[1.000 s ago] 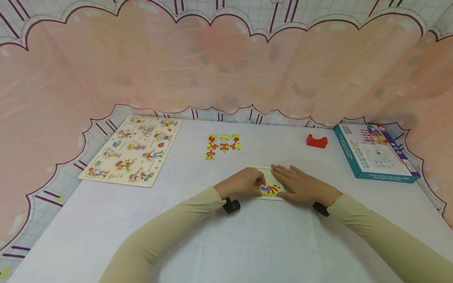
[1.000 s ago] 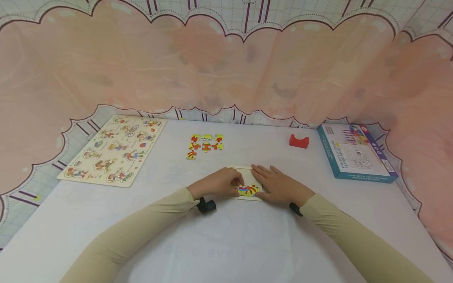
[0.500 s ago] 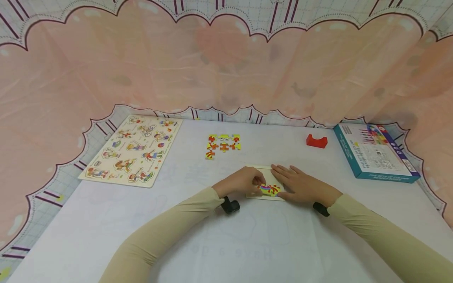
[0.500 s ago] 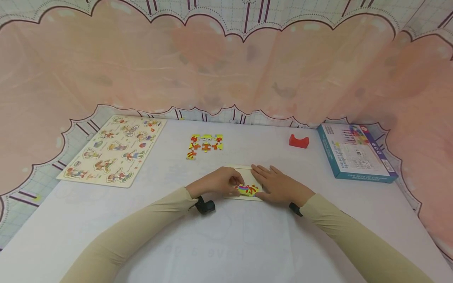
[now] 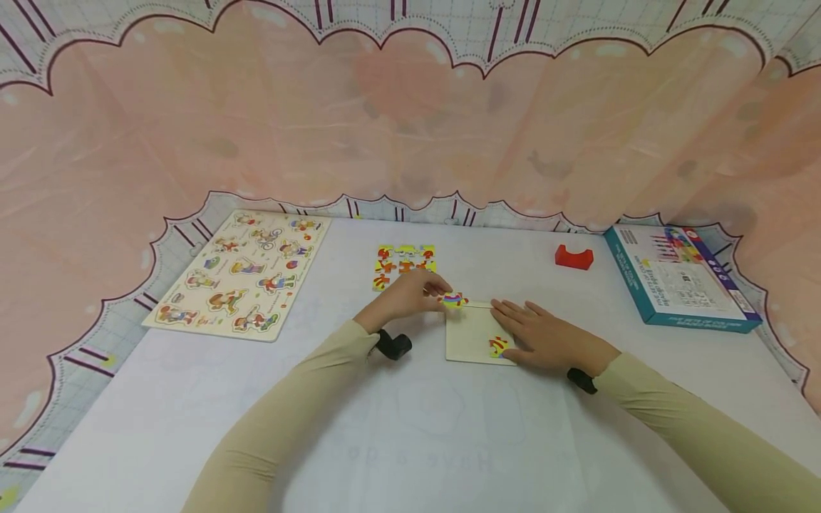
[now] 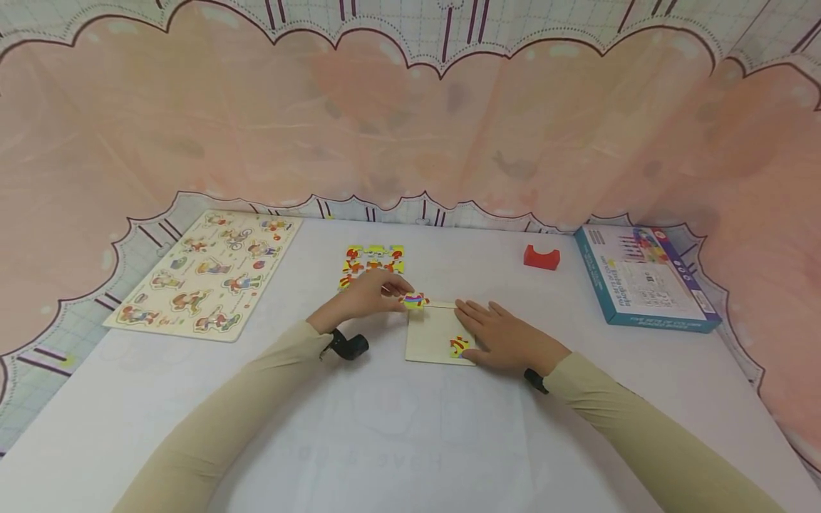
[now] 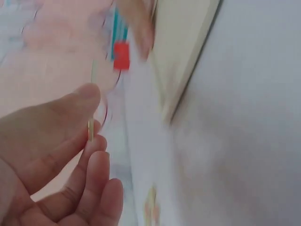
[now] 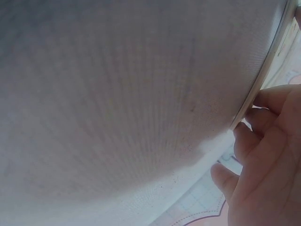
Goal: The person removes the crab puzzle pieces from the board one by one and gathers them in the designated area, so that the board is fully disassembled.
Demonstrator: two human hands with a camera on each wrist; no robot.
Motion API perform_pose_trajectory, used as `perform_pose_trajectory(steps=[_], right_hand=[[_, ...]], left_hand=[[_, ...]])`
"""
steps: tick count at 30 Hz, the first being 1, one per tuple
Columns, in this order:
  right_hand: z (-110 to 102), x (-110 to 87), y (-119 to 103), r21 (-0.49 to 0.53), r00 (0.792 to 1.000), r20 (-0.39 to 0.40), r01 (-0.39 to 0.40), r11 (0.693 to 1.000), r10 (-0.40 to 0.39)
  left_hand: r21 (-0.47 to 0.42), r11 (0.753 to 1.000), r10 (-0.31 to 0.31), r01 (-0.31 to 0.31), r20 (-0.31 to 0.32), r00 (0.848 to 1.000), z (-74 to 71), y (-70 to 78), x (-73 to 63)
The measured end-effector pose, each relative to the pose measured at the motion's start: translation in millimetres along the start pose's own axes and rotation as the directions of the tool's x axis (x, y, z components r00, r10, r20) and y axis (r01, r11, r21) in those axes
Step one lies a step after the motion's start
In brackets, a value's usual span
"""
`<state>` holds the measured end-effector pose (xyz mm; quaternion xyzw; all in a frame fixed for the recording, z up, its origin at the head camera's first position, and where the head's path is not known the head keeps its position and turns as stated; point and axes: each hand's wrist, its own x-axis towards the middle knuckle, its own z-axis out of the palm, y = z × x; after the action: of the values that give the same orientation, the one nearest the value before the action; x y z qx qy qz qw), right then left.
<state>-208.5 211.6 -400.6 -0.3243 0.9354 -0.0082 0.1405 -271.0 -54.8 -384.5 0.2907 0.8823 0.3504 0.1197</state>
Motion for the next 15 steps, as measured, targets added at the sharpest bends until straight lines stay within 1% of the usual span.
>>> perform_pose_trajectory(steps=[4,7,11,15], right_hand=[[2,0.1,1,0.001,1.0,0.001,-0.001,1.0,0.001],[4,-0.2,2,-0.005,1.0,-0.001,0.0,1.0,0.0],[3,-0.7,3,-0.009,1.0,-0.007,0.004,1.0,-0.004],[2,-0.6,2,-0.008,1.0,-0.004,0.007,1.0,-0.007]], left_hand=[[0.011,1.0,-0.014,0.015,-0.071,0.997,-19.2,-17.7,-0.1],[0.028,0.998,-0.052,0.055,-0.101,0.994,-30.7,-29.8,-0.6],[0.072,0.992,-0.098,0.107,-0.116,0.988,-40.2,-44.0,-1.3],[0.093,0.986,-0.129,0.139,-0.11,0.986,-43.9,-53.8,-2.2]])
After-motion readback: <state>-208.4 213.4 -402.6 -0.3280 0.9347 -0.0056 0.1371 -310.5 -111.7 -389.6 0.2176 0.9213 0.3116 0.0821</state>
